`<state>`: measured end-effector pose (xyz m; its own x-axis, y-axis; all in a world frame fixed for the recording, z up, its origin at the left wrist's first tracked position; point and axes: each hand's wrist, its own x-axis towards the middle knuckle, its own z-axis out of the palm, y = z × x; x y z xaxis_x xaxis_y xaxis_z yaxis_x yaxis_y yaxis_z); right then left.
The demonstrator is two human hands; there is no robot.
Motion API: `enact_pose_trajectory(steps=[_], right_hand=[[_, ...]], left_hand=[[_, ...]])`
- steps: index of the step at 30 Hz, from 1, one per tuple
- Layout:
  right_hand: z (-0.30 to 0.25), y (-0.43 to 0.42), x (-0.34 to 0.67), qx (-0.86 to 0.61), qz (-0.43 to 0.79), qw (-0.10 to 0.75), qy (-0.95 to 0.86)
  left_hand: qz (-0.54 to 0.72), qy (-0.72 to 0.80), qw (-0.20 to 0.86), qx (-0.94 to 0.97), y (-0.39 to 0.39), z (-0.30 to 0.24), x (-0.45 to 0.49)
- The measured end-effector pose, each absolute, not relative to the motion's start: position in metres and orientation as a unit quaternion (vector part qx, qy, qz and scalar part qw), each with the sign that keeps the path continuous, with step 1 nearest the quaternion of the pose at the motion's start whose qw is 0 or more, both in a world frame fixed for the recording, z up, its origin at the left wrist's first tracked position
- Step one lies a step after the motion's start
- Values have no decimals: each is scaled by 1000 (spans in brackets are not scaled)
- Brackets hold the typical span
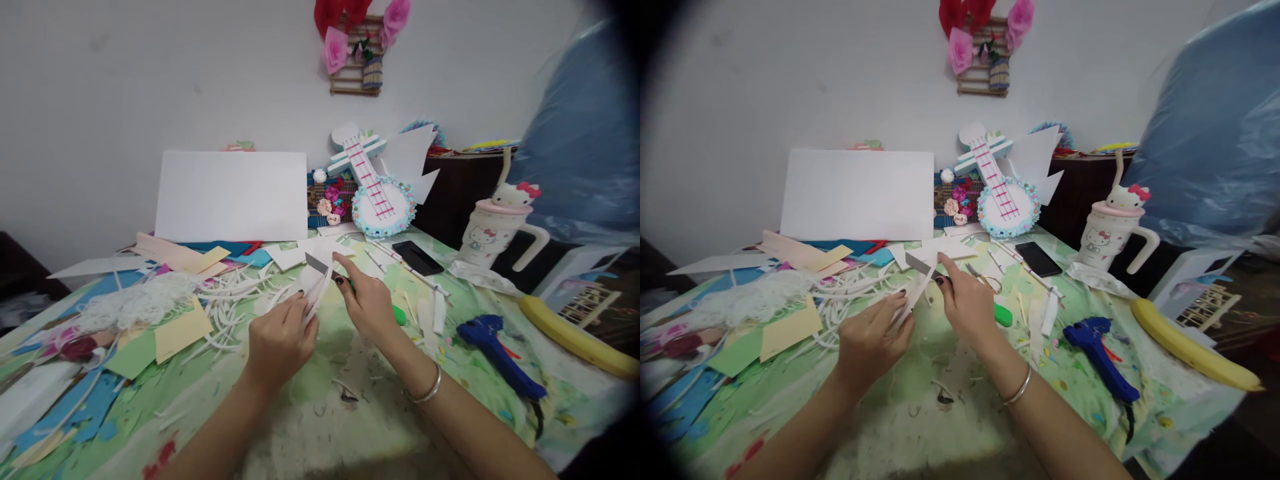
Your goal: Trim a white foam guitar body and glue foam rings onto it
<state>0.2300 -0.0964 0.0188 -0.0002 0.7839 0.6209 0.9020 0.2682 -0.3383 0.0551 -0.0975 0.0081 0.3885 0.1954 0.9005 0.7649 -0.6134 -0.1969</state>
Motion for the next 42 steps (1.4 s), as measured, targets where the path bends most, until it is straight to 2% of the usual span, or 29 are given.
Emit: enact_pose_trajectory(steps=[10, 17, 24, 32, 42], right_hand=[[12, -103, 222, -570, -200, 358, -712], [11, -109, 215, -537, -246, 359, -722], [7, -107, 208, -543, -150, 407, -720], [7, -108, 209, -540, -111, 394, -736], [4, -107, 206, -523, -171, 381, -743]], left_hand=[[-447, -371, 156, -799, -111, 19, 53], [-408, -396, 260, -780, -108, 24, 59], [-405, -326, 401, -754, -101, 17, 61], [-447, -293, 374, -758, -99, 10, 65], [-456, -256, 378, -764, -102, 11, 59]])
